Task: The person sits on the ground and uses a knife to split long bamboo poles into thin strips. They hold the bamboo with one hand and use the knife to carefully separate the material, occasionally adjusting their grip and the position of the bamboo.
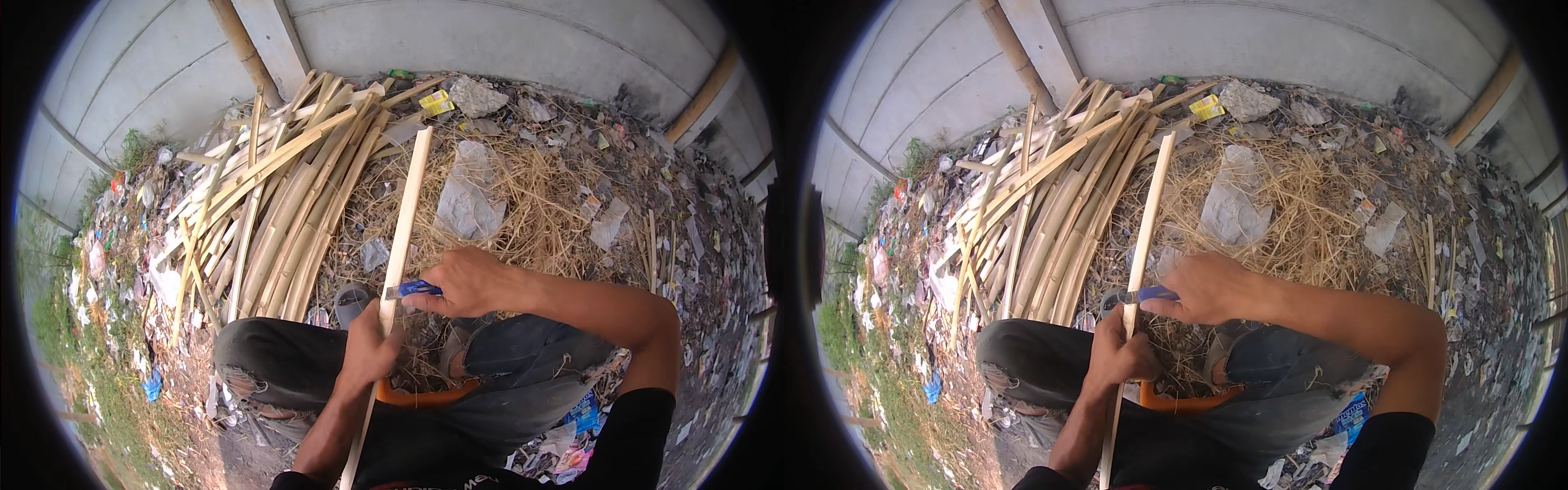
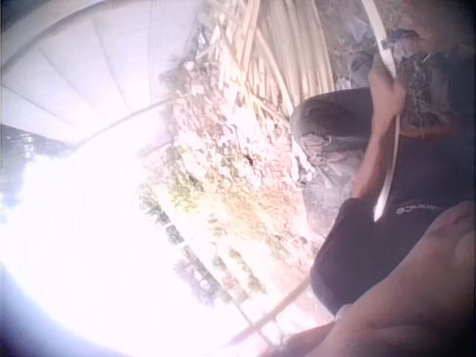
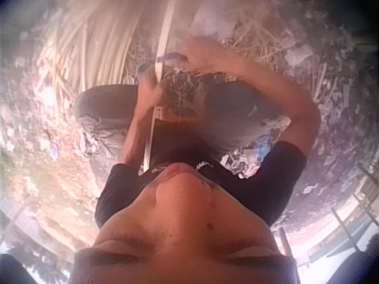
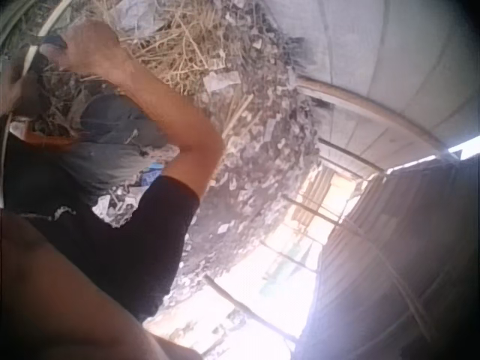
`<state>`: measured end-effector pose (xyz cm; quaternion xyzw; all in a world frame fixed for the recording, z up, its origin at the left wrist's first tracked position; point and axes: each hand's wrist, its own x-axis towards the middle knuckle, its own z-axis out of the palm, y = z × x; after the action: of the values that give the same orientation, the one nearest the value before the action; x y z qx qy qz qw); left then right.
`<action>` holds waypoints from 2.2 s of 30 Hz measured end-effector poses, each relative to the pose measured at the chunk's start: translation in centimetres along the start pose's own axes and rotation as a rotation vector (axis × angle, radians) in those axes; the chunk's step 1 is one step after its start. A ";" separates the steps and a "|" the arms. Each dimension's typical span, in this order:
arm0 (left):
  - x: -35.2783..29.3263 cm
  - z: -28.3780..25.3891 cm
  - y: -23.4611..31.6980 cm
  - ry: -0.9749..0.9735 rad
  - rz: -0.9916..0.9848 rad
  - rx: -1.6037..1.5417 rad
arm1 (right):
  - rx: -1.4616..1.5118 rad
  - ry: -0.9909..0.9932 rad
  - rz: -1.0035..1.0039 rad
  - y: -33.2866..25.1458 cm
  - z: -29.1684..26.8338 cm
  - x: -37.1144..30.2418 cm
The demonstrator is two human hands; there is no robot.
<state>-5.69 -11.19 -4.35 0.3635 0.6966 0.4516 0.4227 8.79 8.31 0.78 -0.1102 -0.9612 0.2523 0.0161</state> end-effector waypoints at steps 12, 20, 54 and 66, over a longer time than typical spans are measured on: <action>-0.7 0.6 2.3 0.037 0.054 0.245 | 0.029 0.118 0.243 3.4 -2.2 -0.6; -0.5 0.1 0.6 0.144 0.110 0.378 | -0.117 0.017 0.245 4.1 -3.0 1.6; -0.3 0.2 2.3 0.135 0.081 0.304 | -0.027 0.064 0.193 1.3 -1.7 -0.3; 0.3 0.3 2.5 0.157 0.036 0.500 | -0.073 0.136 0.412 5.0 -2.8 2.6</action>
<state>-5.26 -10.01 -2.14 0.4331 0.8105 0.2997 0.2562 7.49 14.43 0.72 -0.3216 -0.9236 0.2073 0.0250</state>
